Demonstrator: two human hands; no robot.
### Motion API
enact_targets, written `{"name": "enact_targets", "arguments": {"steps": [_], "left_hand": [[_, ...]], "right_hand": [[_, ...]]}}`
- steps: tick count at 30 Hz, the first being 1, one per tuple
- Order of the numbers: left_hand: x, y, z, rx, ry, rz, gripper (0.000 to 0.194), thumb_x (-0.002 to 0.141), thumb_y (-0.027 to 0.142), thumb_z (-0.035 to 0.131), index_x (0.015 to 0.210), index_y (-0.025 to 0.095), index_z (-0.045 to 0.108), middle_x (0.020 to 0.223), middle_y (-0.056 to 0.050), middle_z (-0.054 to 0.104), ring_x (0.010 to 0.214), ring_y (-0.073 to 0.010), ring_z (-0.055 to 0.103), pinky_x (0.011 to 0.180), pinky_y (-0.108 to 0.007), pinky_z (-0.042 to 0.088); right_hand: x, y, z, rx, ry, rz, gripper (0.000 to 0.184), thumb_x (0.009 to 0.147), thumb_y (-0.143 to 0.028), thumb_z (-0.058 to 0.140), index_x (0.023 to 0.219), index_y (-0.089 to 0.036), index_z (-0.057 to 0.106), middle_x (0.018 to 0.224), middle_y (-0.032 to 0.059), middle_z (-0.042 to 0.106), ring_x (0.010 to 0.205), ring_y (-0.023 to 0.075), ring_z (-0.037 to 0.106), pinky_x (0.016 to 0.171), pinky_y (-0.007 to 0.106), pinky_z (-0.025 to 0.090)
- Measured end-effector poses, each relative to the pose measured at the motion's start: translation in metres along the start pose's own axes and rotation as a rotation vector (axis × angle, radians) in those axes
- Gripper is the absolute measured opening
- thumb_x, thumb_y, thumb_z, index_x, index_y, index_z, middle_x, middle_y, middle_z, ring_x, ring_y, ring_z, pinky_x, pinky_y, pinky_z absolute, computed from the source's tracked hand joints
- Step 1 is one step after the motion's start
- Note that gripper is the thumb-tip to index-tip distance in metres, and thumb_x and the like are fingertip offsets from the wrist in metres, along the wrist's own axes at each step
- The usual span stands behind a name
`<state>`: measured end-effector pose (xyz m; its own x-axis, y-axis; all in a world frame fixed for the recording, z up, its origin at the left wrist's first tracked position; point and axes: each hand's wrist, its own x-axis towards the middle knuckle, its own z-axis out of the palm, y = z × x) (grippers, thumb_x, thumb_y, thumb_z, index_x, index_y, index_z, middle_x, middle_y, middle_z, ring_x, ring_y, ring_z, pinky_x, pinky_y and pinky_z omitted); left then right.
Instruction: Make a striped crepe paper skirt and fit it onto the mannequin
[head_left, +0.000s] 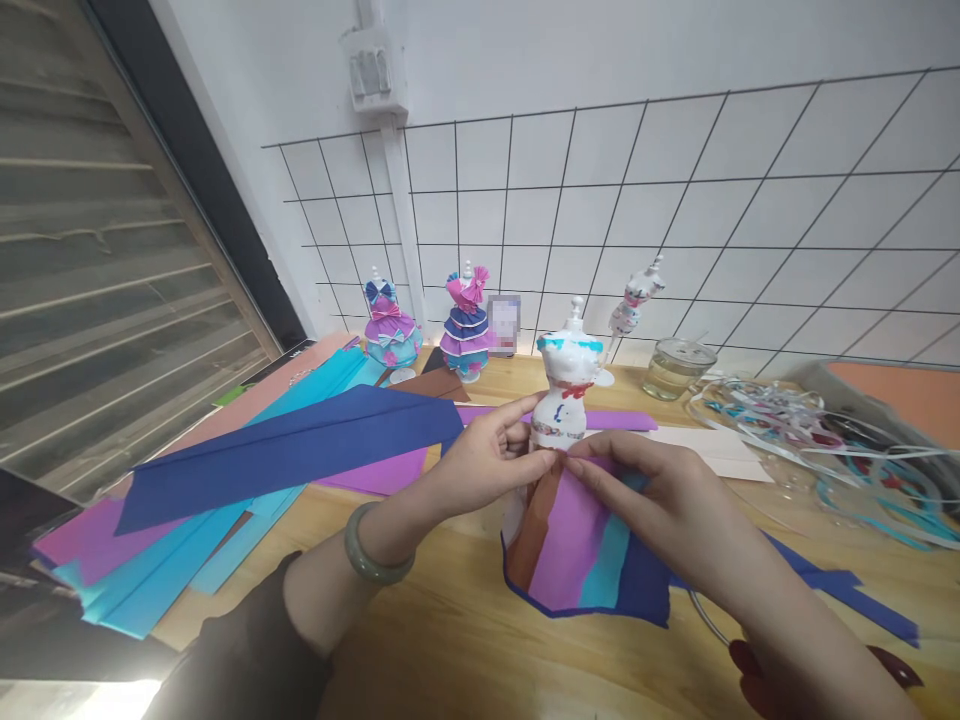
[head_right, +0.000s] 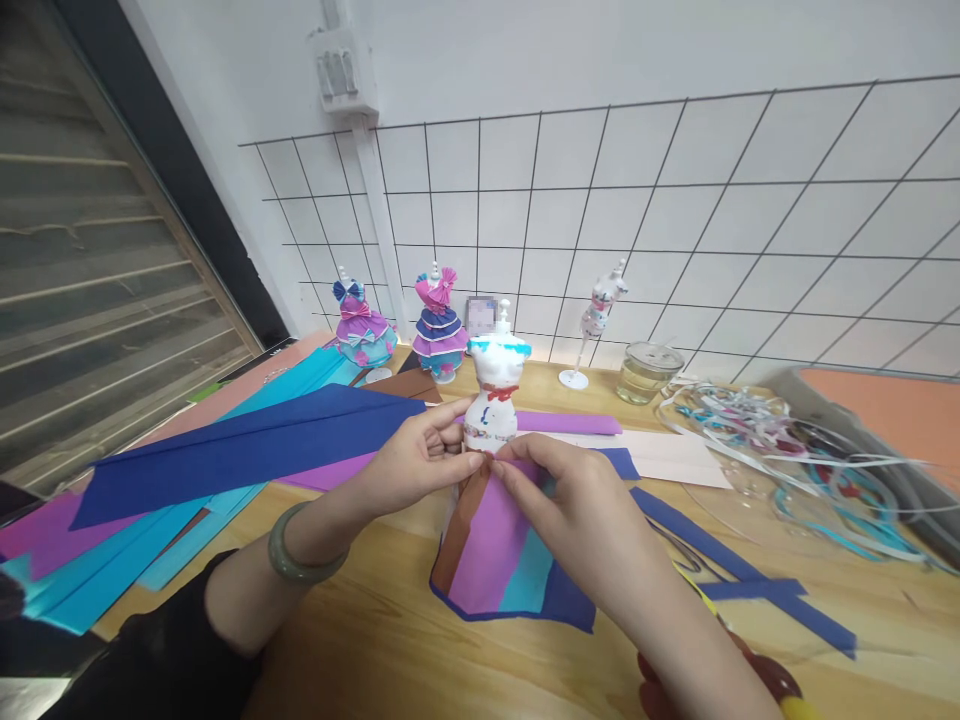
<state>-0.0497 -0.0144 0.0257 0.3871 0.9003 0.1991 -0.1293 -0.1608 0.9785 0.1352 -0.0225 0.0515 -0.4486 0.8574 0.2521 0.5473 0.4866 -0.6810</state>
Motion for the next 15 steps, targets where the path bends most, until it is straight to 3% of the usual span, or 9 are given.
{"name": "enact_targets", "arguments": {"steps": [8, 15], "left_hand": [[-0.0004, 0.0013, 0.0005, -0.035, -0.003, -0.027, 0.067, 0.075, 0.020, 0.063, 0.137, 0.023, 0.037, 0.111, -0.009, 0.064, 0.104, -0.0189, 0.058, 0.087, -0.031, 0.045], [-0.0004, 0.0018, 0.0014, -0.049, 0.006, -0.026, 0.069, 0.072, 0.018, 0.066, 0.135, 0.021, 0.039, 0.109, -0.010, 0.065, 0.100, -0.0199, 0.060, 0.086, -0.033, 0.045]], "right_hand": [[0.0006, 0.0014, -0.0004, 0.042, -0.016, -0.019, 0.020, 0.086, -0.037, 0.051, 0.092, -0.025, 0.066, 0.089, 0.0003, 0.069, 0.082, 0.0185, 0.063, 0.072, 0.031, 0.048], [0.0001, 0.0053, 0.0030, -0.019, 0.059, 0.047, 0.021, 0.083, -0.043, 0.053, 0.086, -0.025, 0.064, 0.082, 0.0001, 0.068, 0.071, 0.0177, 0.061, 0.061, 0.029, 0.046]]}}
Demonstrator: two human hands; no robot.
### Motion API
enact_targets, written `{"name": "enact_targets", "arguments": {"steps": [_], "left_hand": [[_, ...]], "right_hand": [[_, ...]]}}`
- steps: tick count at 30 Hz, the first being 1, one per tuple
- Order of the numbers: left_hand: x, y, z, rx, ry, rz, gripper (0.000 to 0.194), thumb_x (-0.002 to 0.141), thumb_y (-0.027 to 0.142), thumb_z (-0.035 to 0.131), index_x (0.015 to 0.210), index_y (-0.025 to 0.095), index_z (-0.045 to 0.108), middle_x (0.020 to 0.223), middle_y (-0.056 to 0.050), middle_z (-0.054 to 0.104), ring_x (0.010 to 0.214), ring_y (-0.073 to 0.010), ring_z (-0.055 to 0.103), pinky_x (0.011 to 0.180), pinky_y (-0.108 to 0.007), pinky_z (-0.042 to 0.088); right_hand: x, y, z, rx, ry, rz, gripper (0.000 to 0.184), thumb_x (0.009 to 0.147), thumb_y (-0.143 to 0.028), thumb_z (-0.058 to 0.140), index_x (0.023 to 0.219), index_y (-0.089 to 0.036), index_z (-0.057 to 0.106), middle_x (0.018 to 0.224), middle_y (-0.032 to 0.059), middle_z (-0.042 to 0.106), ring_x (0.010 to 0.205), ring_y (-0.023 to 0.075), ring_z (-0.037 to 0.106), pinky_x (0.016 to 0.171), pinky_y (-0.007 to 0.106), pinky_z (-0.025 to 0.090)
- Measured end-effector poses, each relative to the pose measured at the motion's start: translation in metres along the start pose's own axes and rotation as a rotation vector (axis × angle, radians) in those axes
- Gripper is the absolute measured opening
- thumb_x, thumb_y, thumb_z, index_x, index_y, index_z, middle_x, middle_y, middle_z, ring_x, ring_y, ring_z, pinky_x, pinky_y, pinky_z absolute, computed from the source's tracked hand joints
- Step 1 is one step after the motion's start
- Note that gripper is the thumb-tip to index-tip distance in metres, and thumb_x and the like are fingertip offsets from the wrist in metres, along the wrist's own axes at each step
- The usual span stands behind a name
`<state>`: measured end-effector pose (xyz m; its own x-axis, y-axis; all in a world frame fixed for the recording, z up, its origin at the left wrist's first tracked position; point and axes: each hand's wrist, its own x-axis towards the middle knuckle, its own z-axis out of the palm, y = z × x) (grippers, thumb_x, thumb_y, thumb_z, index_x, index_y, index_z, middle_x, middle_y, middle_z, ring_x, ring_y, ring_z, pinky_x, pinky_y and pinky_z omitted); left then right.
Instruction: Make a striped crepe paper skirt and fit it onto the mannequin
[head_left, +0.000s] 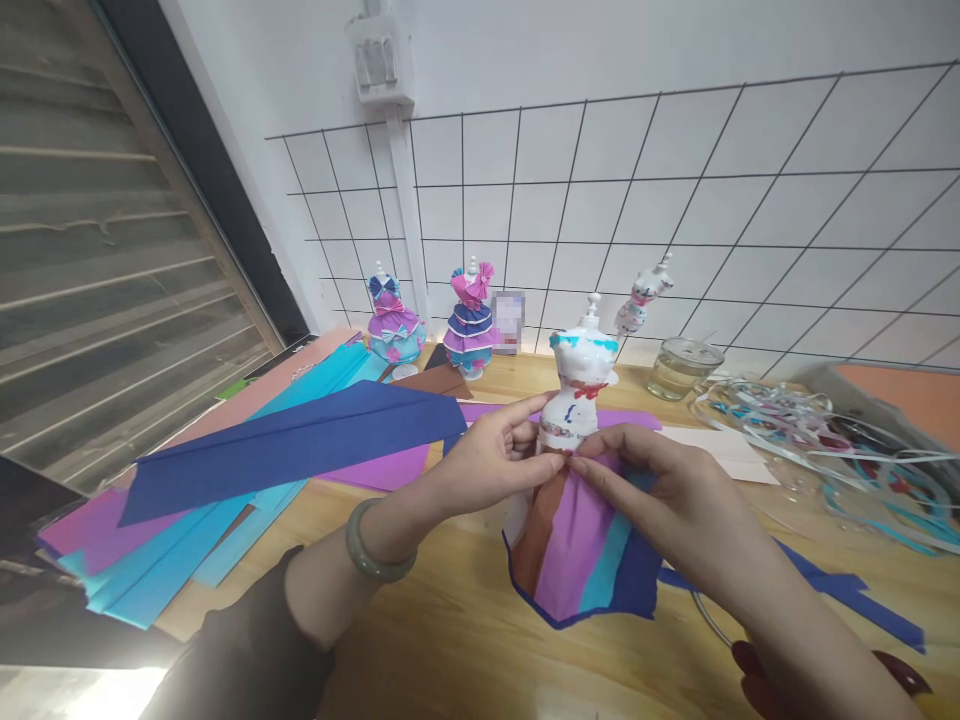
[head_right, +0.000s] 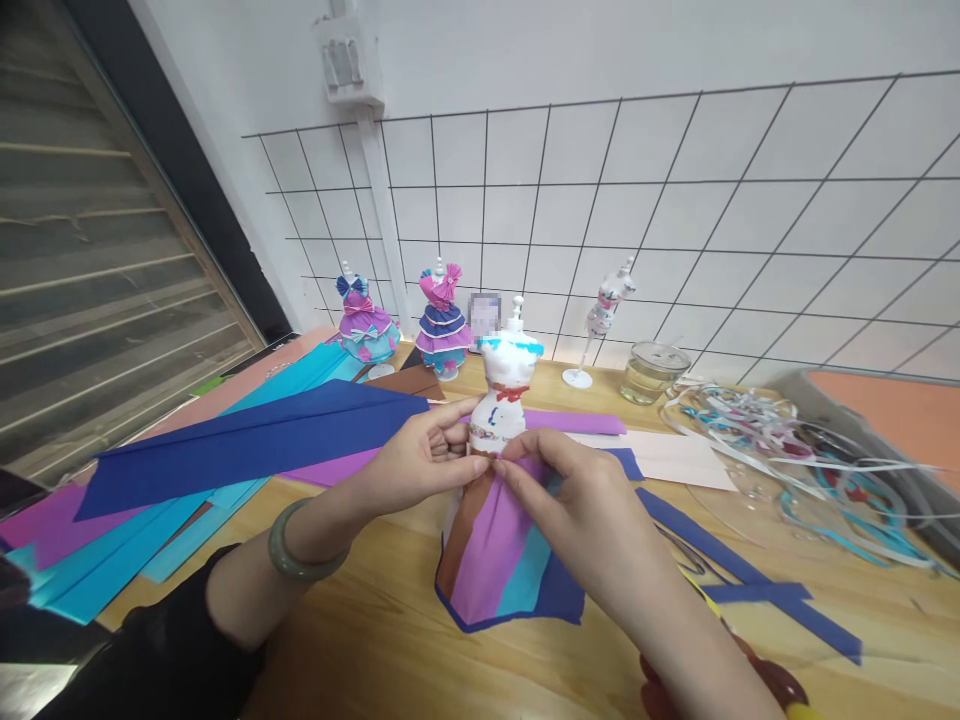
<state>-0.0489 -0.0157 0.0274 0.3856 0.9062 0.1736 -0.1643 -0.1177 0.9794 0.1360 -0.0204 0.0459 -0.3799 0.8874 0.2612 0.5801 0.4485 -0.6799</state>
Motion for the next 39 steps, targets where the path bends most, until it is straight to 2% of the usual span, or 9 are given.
{"name": "enact_targets", "arguments": {"steps": [7, 14, 20, 25, 33, 39], "left_hand": [[-0.0002, 0.0014, 0.0002, -0.024, -0.023, -0.008, 0.070, 0.072, 0.017, 0.066, 0.136, 0.020, 0.038, 0.108, -0.010, 0.066, 0.098, -0.0193, 0.061, 0.083, -0.030, 0.046], [-0.0008, 0.0051, 0.0006, -0.016, -0.048, -0.007, 0.068, 0.073, 0.016, 0.065, 0.136, 0.020, 0.039, 0.111, -0.011, 0.064, 0.102, -0.0203, 0.059, 0.086, -0.032, 0.045], [-0.0011, 0.0036, -0.0022, -0.035, -0.060, -0.027, 0.069, 0.074, 0.020, 0.067, 0.136, 0.017, 0.038, 0.111, -0.013, 0.064, 0.102, -0.0217, 0.060, 0.085, -0.032, 0.045], [0.0001, 0.0010, -0.0016, -0.097, -0.013, -0.020, 0.066, 0.070, 0.024, 0.071, 0.130, 0.016, 0.044, 0.109, -0.013, 0.065, 0.103, -0.0236, 0.059, 0.087, -0.034, 0.045], [0.0017, -0.0020, 0.0034, -0.122, 0.101, -0.067, 0.063, 0.067, 0.026, 0.073, 0.124, 0.015, 0.049, 0.092, -0.008, 0.067, 0.082, -0.0167, 0.063, 0.074, -0.028, 0.046], [0.0023, -0.0031, 0.0019, -0.038, 0.115, -0.036, 0.056, 0.070, 0.024, 0.070, 0.121, 0.015, 0.050, 0.094, -0.008, 0.068, 0.084, -0.0164, 0.062, 0.074, -0.027, 0.045]], "right_hand": [[0.0006, 0.0024, -0.0003, 0.012, 0.008, 0.009, 0.022, 0.083, -0.044, 0.053, 0.084, -0.024, 0.062, 0.081, 0.0012, 0.067, 0.073, 0.0183, 0.060, 0.061, 0.029, 0.044], [0.0010, 0.0011, 0.0008, 0.006, 0.027, 0.009, 0.023, 0.082, -0.044, 0.054, 0.078, -0.023, 0.058, 0.072, -0.0010, 0.062, 0.063, 0.0140, 0.053, 0.054, 0.025, 0.041], [0.0025, 0.0026, 0.0030, 0.038, 0.096, 0.032, 0.024, 0.078, -0.044, 0.059, 0.072, -0.021, 0.054, 0.063, -0.0019, 0.056, 0.053, 0.0120, 0.049, 0.046, 0.023, 0.037], [0.0047, 0.0052, 0.0058, 0.073, 0.100, 0.008, 0.027, 0.078, -0.046, 0.060, 0.071, -0.020, 0.054, 0.064, -0.0006, 0.058, 0.056, 0.0130, 0.052, 0.048, 0.024, 0.039], [0.0040, 0.0041, 0.0057, -0.005, 0.079, -0.009, 0.027, 0.080, -0.047, 0.057, 0.077, -0.020, 0.058, 0.070, 0.0009, 0.061, 0.059, 0.0144, 0.055, 0.051, 0.025, 0.043], [0.0044, 0.0048, 0.0032, 0.032, 0.012, -0.042, 0.023, 0.082, -0.043, 0.056, 0.081, -0.020, 0.060, 0.073, 0.0017, 0.063, 0.063, 0.0147, 0.057, 0.054, 0.025, 0.046]]}}
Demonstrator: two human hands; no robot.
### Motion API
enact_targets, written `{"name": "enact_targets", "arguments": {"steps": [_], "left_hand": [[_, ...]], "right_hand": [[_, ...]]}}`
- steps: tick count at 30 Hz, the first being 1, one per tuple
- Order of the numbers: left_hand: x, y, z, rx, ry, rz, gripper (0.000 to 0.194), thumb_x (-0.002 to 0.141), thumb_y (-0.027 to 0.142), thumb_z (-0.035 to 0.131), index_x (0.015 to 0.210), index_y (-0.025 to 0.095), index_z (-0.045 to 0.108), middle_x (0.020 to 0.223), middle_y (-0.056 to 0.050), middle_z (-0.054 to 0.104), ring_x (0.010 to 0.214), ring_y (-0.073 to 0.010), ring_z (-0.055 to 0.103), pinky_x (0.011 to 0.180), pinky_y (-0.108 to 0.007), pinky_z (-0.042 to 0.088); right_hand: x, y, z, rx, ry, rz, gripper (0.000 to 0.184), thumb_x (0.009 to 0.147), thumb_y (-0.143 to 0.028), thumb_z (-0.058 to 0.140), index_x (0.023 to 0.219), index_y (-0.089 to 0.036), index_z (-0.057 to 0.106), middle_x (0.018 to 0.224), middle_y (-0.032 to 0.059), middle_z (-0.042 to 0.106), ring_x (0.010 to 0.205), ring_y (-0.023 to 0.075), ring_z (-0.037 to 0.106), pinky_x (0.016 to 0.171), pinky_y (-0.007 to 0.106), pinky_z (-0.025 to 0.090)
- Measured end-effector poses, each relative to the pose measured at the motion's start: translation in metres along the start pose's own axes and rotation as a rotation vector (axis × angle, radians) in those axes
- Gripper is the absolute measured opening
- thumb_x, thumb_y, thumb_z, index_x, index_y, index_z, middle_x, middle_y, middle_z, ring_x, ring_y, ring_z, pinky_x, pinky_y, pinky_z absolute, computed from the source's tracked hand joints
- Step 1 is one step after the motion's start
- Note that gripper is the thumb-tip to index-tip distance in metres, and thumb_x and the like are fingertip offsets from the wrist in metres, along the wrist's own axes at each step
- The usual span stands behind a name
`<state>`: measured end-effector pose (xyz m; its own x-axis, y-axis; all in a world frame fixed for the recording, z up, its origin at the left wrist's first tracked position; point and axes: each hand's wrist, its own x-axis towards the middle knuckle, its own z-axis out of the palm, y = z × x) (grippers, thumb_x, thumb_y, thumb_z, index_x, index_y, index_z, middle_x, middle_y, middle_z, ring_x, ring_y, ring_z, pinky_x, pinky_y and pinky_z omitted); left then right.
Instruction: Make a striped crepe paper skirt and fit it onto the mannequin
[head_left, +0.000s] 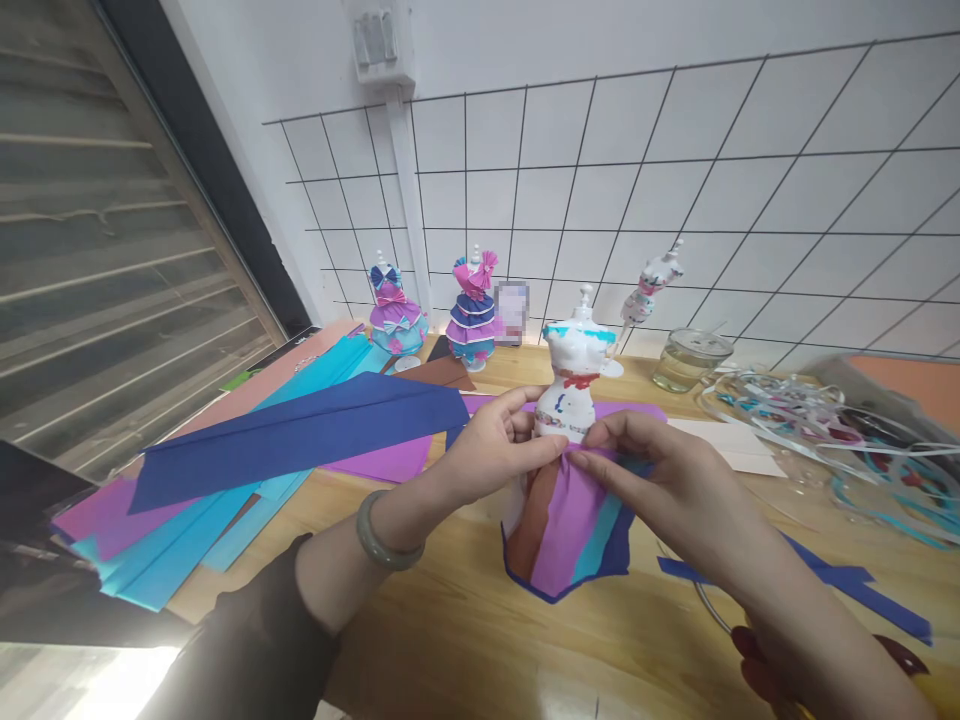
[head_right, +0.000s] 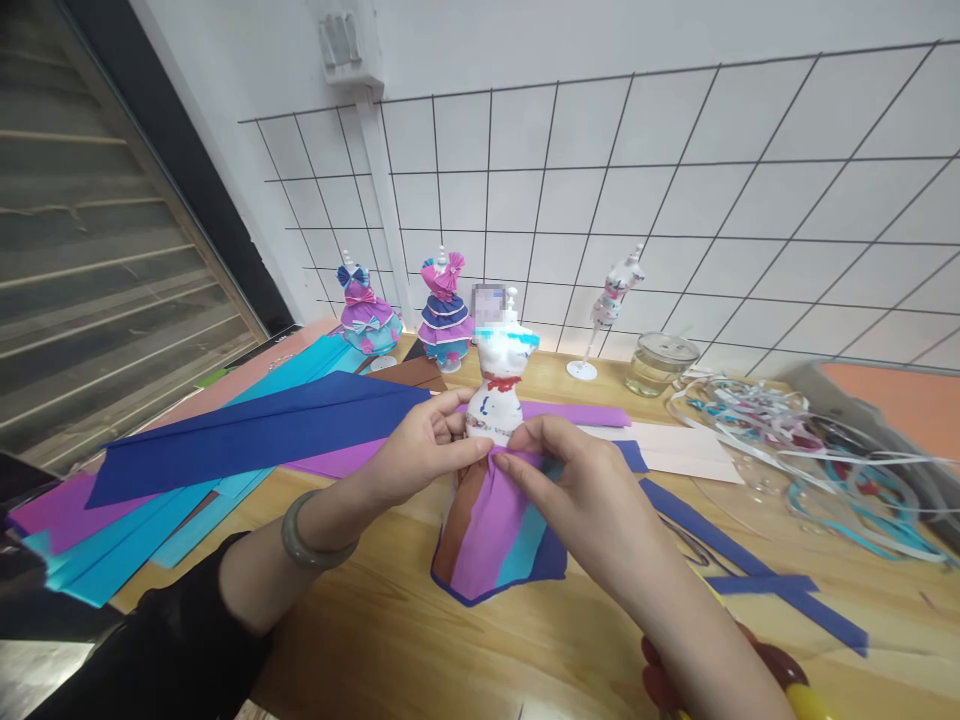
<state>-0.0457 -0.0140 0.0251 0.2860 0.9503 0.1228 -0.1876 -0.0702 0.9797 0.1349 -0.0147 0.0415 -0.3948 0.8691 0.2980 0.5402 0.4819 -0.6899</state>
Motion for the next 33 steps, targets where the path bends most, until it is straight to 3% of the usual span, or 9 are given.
{"name": "enact_targets", "arguments": {"steps": [9, 13, 16, 25, 33], "left_hand": [[-0.0001, 0.0025, -0.0028, 0.066, -0.005, 0.049, 0.064, 0.073, 0.022, 0.065, 0.132, 0.017, 0.042, 0.103, -0.009, 0.066, 0.087, -0.0167, 0.060, 0.072, -0.026, 0.044], [0.0010, 0.0011, -0.0047, 0.059, -0.014, 0.063, 0.061, 0.073, 0.024, 0.066, 0.130, 0.018, 0.045, 0.105, -0.009, 0.065, 0.094, -0.0187, 0.059, 0.076, -0.027, 0.045], [0.0010, 0.0010, -0.0049, 0.068, -0.009, 0.059, 0.054, 0.074, 0.026, 0.066, 0.124, 0.017, 0.051, 0.102, -0.009, 0.066, 0.092, -0.0186, 0.060, 0.076, -0.028, 0.045], [0.0025, -0.0001, -0.0072, 0.044, -0.006, 0.049, 0.049, 0.072, 0.028, 0.068, 0.118, 0.016, 0.056, 0.087, -0.006, 0.066, 0.074, -0.0133, 0.059, 0.066, -0.024, 0.043], [0.0019, -0.0011, -0.0082, 0.031, -0.023, 0.050, 0.048, 0.074, 0.029, 0.067, 0.118, 0.015, 0.055, 0.083, -0.004, 0.063, 0.071, -0.0118, 0.057, 0.064, -0.023, 0.042]], "right_hand": [[-0.0062, -0.0039, -0.0017, -0.037, 0.027, 0.013, 0.026, 0.082, -0.046, 0.056, 0.090, -0.023, 0.063, 0.085, 0.0037, 0.069, 0.073, 0.0185, 0.063, 0.064, 0.029, 0.048], [-0.0058, -0.0046, -0.0007, -0.066, 0.032, 0.028, 0.030, 0.081, -0.050, 0.055, 0.089, -0.022, 0.064, 0.084, 0.0042, 0.070, 0.068, 0.0187, 0.063, 0.060, 0.030, 0.048], [-0.0049, -0.0052, 0.0006, -0.100, 0.026, 0.061, 0.031, 0.082, -0.051, 0.053, 0.087, -0.023, 0.066, 0.079, 0.0027, 0.070, 0.064, 0.0182, 0.062, 0.057, 0.029, 0.046], [-0.0058, -0.0072, 0.0028, -0.170, 0.023, -0.040, 0.024, 0.083, -0.045, 0.054, 0.080, -0.025, 0.066, 0.068, -0.0009, 0.066, 0.058, 0.0156, 0.058, 0.051, 0.026, 0.042], [-0.0033, -0.0058, -0.0011, -0.120, -0.009, -0.031, 0.029, 0.084, -0.047, 0.051, 0.083, -0.023, 0.068, 0.078, 0.0018, 0.071, 0.067, 0.0179, 0.063, 0.055, 0.027, 0.046]]}}
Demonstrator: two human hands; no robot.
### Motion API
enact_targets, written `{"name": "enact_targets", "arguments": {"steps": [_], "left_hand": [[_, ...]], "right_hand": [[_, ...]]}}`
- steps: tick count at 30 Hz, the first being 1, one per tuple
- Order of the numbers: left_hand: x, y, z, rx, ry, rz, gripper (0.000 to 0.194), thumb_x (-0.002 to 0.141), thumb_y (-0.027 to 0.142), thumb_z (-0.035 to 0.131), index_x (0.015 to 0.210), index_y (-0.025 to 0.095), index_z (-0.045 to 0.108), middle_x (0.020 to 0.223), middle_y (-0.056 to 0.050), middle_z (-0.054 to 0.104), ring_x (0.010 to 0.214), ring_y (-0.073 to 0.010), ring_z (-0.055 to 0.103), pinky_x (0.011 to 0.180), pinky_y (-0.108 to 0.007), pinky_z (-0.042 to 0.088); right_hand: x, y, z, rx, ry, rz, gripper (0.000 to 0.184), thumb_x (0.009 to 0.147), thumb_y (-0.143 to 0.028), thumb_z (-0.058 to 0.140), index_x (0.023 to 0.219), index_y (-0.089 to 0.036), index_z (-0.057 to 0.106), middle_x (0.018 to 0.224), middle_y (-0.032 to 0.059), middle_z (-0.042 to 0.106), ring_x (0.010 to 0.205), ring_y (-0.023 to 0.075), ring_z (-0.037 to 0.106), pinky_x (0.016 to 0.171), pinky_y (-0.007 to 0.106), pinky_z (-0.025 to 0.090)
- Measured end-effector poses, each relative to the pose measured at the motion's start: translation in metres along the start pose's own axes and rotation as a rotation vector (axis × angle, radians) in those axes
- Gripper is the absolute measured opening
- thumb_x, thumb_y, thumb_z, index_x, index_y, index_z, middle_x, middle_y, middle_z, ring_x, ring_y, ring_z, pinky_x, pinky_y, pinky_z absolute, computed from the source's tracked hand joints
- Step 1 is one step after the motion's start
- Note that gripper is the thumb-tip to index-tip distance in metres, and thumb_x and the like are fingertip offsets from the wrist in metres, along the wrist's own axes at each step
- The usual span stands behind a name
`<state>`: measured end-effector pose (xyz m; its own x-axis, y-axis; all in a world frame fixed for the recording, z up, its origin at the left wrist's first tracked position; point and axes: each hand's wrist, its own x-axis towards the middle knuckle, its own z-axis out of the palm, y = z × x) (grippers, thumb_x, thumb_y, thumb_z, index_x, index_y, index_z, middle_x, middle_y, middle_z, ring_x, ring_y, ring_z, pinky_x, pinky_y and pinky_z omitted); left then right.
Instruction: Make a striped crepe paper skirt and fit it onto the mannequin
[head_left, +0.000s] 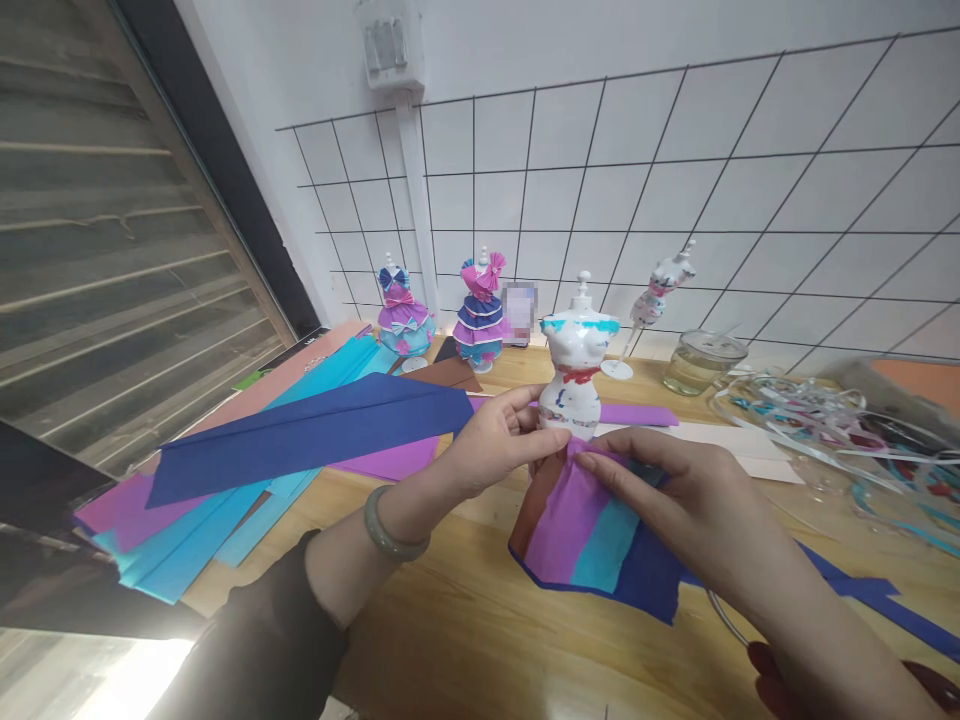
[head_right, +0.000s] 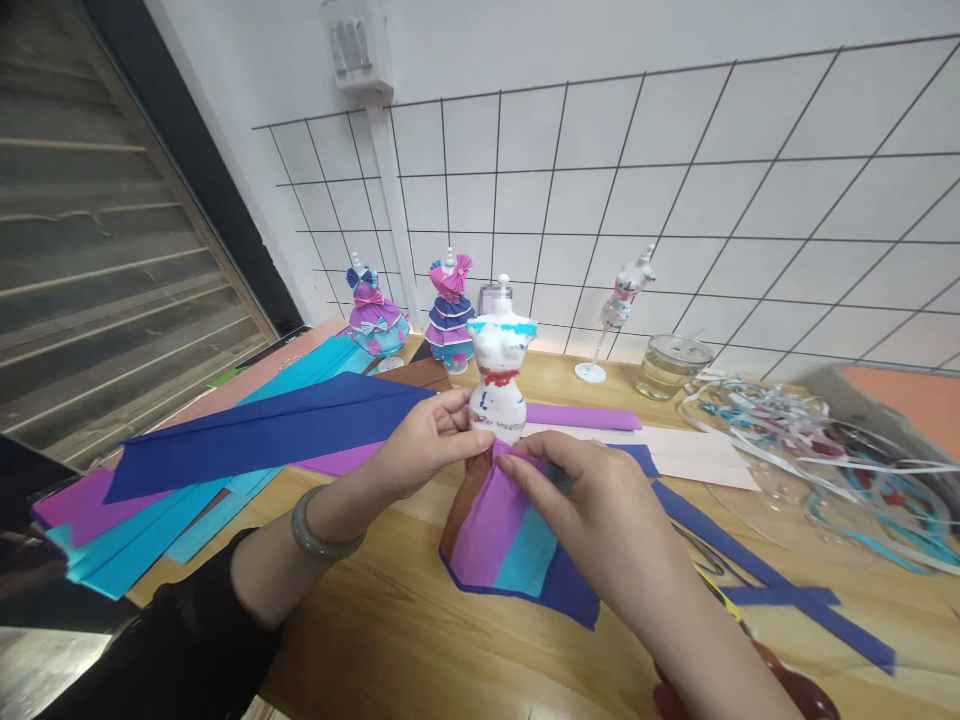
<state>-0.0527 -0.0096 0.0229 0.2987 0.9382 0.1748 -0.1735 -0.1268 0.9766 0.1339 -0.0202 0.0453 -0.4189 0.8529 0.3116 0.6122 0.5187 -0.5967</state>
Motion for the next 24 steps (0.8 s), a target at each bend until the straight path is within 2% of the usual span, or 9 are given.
{"name": "enact_targets", "arguments": {"steps": [12, 17, 21, 24], "left_hand": [[0.001, 0.004, 0.000, -0.023, -0.080, -0.011, 0.057, 0.075, 0.032, 0.067, 0.127, 0.016, 0.050, 0.100, -0.010, 0.067, 0.092, -0.0202, 0.061, 0.077, -0.029, 0.045], [0.003, 0.000, -0.001, -0.069, -0.120, 0.045, 0.050, 0.081, 0.028, 0.061, 0.127, 0.015, 0.049, 0.105, -0.011, 0.065, 0.100, -0.0202, 0.059, 0.086, -0.031, 0.043], [0.004, -0.002, -0.003, -0.061, -0.103, 0.069, 0.046, 0.082, 0.028, 0.060, 0.125, 0.015, 0.051, 0.107, -0.010, 0.064, 0.103, -0.0206, 0.058, 0.088, -0.031, 0.042], [0.004, -0.001, -0.003, -0.050, -0.094, 0.074, 0.046, 0.081, 0.029, 0.061, 0.123, 0.015, 0.052, 0.106, -0.010, 0.065, 0.102, -0.0206, 0.058, 0.087, -0.031, 0.042]], "right_hand": [[0.001, 0.005, 0.003, -0.068, 0.053, 0.037, 0.036, 0.083, -0.052, 0.050, 0.080, -0.022, 0.069, 0.066, 0.0007, 0.068, 0.053, 0.0148, 0.056, 0.048, 0.026, 0.040], [0.000, 0.006, 0.003, -0.067, 0.055, 0.040, 0.035, 0.082, -0.053, 0.051, 0.082, -0.022, 0.069, 0.066, 0.0004, 0.067, 0.052, 0.0146, 0.055, 0.047, 0.026, 0.040], [-0.002, 0.000, 0.000, -0.075, 0.048, 0.043, 0.034, 0.083, -0.051, 0.051, 0.080, -0.022, 0.069, 0.059, -0.0012, 0.063, 0.047, 0.0130, 0.051, 0.043, 0.025, 0.038], [-0.004, -0.005, -0.002, -0.028, 0.051, 0.035, 0.030, 0.083, -0.047, 0.053, 0.085, -0.023, 0.070, 0.066, 0.0003, 0.068, 0.053, 0.0151, 0.058, 0.047, 0.026, 0.043]]}}
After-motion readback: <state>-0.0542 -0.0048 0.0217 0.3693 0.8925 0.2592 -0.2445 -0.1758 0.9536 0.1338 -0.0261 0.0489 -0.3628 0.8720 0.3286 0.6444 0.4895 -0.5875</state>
